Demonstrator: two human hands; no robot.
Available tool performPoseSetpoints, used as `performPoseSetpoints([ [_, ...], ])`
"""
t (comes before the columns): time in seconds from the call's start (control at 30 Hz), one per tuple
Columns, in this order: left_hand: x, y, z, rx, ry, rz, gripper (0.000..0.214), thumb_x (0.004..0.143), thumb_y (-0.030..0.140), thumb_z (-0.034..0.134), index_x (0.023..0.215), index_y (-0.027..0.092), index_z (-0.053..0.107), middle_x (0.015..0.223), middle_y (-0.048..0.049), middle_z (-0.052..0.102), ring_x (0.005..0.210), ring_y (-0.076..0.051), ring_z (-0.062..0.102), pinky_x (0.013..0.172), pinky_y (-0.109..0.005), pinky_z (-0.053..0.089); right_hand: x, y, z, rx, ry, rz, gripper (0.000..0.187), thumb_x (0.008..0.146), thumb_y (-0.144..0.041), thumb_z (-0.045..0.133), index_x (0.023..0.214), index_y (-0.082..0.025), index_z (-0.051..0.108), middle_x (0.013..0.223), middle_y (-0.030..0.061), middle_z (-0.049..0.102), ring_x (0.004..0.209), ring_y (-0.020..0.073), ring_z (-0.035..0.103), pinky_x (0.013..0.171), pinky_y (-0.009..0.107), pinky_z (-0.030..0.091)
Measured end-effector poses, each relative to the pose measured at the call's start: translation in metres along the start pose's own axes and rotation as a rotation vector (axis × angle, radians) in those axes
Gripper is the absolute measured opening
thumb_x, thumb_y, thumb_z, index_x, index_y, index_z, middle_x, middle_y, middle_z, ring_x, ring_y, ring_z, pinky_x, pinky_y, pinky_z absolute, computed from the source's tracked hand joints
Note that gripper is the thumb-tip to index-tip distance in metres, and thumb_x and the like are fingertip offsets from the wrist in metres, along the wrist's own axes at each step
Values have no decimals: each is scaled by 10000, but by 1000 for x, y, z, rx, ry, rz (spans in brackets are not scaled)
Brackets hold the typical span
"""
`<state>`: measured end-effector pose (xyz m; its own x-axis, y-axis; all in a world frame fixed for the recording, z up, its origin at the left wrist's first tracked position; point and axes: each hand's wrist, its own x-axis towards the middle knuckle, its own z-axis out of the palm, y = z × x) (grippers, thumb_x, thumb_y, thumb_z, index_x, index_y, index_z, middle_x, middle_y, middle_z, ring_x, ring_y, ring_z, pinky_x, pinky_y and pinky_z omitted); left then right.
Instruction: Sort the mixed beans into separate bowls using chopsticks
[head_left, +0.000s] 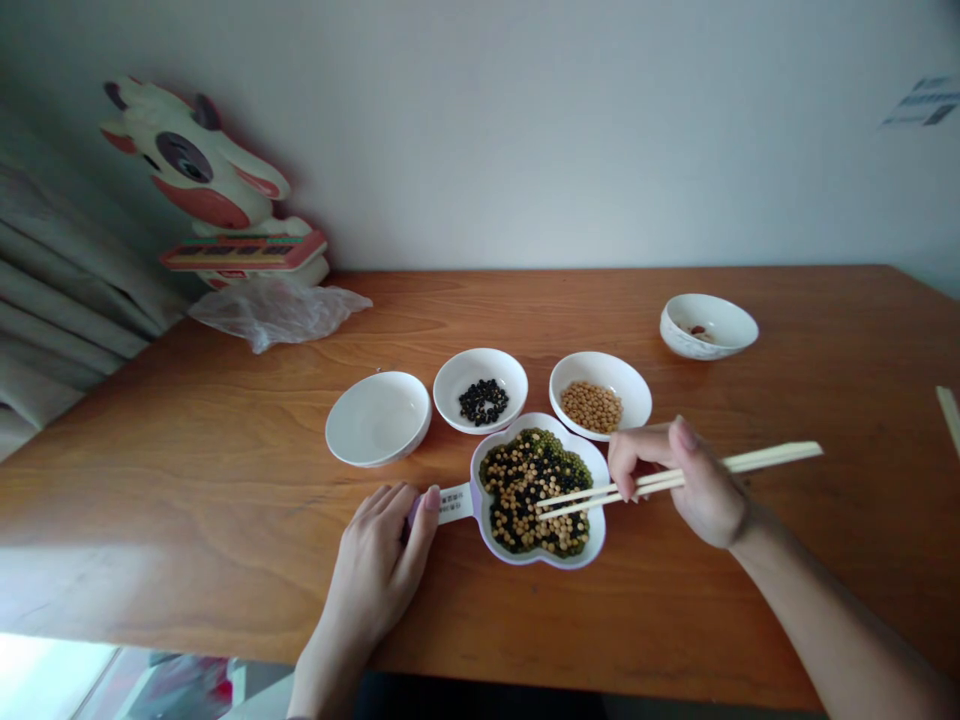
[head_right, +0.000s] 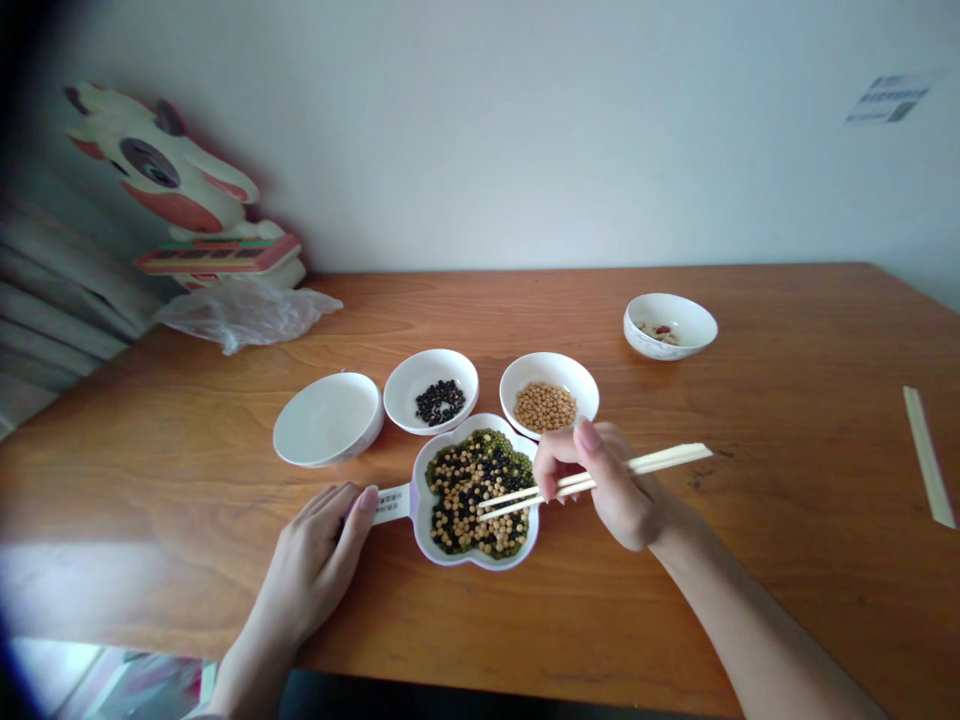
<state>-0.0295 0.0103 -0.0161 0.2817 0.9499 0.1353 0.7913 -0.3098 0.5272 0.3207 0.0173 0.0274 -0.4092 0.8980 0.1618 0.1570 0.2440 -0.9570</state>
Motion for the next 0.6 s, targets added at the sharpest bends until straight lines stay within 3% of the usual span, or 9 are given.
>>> performPoseSetpoints([
  [0.33, 1, 1, 0, -1, 24, 14, 343, 1080, 358, 431, 765, 234, 484, 751, -14, 609, 719, -193, 567, 697, -308, 407, 1, -1, 0, 55, 46, -9, 803, 1055, -635, 69, 677, -211, 637, 630, 40, 578, 612, 187, 534, 634, 345, 406],
  [0.6, 1, 2, 0, -1, 7, -5, 367, 1090, 379, 413, 757, 234, 466, 749, -10, 595, 730, -195, 560, 707, -311, 400, 0, -4, -13, 15, 21, 17, 803, 1050, -656, 82, 683, -201, 633, 636, 38, 572, 611, 179, 521, 634, 344, 377],
])
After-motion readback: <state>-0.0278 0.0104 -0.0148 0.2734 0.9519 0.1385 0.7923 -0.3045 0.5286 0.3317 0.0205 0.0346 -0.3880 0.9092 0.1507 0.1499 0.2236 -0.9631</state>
